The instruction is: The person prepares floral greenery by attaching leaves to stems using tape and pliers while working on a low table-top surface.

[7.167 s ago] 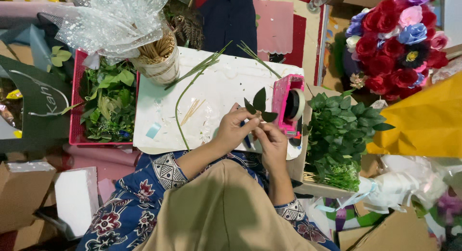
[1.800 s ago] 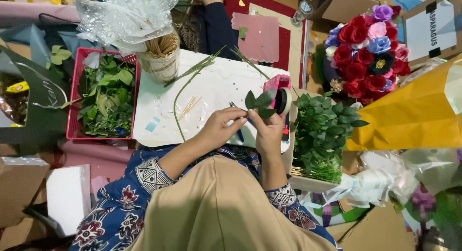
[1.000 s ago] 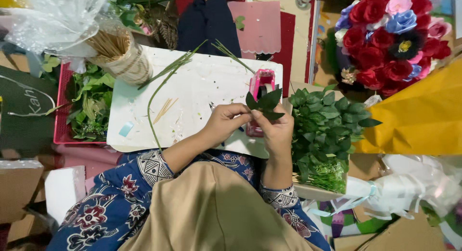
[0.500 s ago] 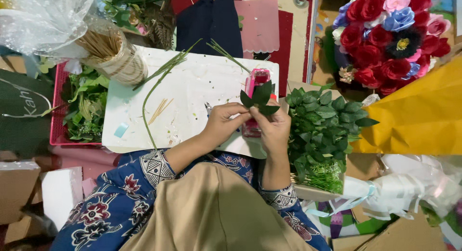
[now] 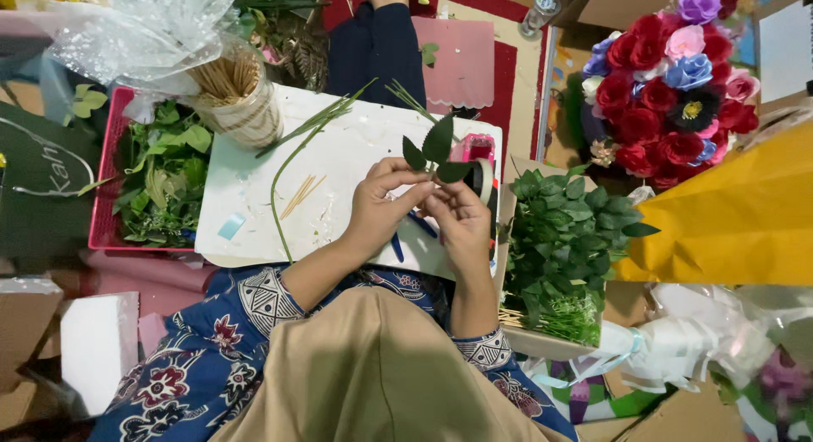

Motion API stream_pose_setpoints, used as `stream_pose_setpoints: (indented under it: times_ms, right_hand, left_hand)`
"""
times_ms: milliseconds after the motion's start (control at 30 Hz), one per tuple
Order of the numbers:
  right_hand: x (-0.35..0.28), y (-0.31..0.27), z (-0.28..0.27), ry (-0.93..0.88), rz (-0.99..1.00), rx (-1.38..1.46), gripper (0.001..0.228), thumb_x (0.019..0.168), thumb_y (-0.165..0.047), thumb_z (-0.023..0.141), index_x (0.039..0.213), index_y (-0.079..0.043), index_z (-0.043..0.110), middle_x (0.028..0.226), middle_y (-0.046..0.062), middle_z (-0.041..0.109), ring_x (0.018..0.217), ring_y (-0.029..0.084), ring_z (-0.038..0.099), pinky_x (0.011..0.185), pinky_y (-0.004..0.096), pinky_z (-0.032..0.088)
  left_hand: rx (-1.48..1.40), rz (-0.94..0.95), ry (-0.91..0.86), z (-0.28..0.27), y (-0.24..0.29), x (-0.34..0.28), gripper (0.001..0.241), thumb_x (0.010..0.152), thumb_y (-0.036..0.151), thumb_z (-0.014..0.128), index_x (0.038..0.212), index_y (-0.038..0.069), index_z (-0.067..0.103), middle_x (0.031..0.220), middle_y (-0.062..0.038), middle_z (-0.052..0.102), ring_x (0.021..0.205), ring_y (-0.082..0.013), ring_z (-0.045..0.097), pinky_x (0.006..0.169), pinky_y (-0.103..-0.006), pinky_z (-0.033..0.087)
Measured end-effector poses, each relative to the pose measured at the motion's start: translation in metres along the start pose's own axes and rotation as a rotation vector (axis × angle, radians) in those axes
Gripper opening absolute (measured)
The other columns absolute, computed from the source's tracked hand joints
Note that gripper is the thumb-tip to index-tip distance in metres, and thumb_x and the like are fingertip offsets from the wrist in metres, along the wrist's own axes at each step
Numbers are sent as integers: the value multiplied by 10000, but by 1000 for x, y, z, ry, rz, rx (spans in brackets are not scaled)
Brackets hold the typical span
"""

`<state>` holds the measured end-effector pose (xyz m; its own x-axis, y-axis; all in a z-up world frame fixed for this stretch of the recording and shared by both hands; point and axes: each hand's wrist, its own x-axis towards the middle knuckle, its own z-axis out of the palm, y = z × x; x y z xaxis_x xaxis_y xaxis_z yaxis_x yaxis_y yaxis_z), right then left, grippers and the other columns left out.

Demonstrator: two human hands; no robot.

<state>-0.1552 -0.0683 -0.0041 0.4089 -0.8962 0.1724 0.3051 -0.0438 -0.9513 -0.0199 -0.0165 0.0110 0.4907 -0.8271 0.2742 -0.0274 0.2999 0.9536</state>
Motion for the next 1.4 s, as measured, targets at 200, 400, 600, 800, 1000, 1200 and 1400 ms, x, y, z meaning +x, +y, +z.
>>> stream_pose_setpoints:
  times_ms: [200, 400, 600, 800, 1000, 1200, 1400]
  right_hand:
    - [-6, 21, 12, 14, 50, 70, 173, 938, 42, 651, 1102, 97, 667, 882, 184, 704, 792, 217, 711, 707, 378, 644]
    - [-10, 10, 30, -3, 80, 83, 101, 943, 30, 651, 1022, 84, 683, 842, 150, 689, 792, 197, 707, 718, 348, 639]
    - [-12, 7, 36, 18, 3, -15, 63, 951, 18, 647, 960, 60, 693, 828, 137, 688, 778, 164, 679, 706, 325, 617]
    - [-19, 10, 38, 75, 10, 51, 47, 954, 26, 642, 932, 57, 669, 845, 142, 682, 751, 170, 684, 711, 312, 623]
    - [-17, 12, 21, 62, -49, -1, 56, 951, 29, 637, 923, 65, 670, 829, 144, 673, 749, 157, 662, 689, 327, 614]
    - [-19, 1, 19, -3, 24, -125, 140, 924, 17, 688, 1056, 61, 704, 941, 161, 717, 876, 173, 679, 770, 359, 623]
    - [-6, -46, 18, 8, -48, -198, 398, 949, -22, 660, 1335, 36, 585, 1111, 149, 670, 1033, 189, 643, 851, 318, 611]
  left_hand:
    - [-184, -58, -38, -18, 11, 3, 178, 863, 115, 823, 1027, 56, 785, 841, -50, 620, 853, -107, 578, 781, -281, 533]
    - [-236, -135, 47, -22, -16, -3, 90, 898, 103, 785, 940, 23, 780, 877, -49, 615, 806, -56, 555, 646, -243, 560]
    - [-320, -158, 95, -13, 6, -7, 119, 907, 72, 764, 958, -35, 752, 820, -64, 562, 587, -60, 571, 438, -189, 555]
    - [-304, -149, 97, -11, 18, -7, 111, 901, 80, 764, 913, -30, 754, 797, -68, 577, 549, -62, 602, 426, -177, 568]
    - [-187, -152, -2, -5, -2, -11, 188, 893, 158, 802, 1030, 33, 775, 920, -74, 664, 864, -84, 634, 638, -251, 598]
    - [-223, -203, 54, -8, -15, -12, 113, 892, 162, 805, 950, 66, 788, 900, -60, 752, 950, -66, 613, 839, -290, 543]
    - [-140, -248, 38, -27, 19, 5, 125, 885, 156, 803, 988, 87, 781, 827, -49, 771, 873, -68, 655, 824, -270, 544]
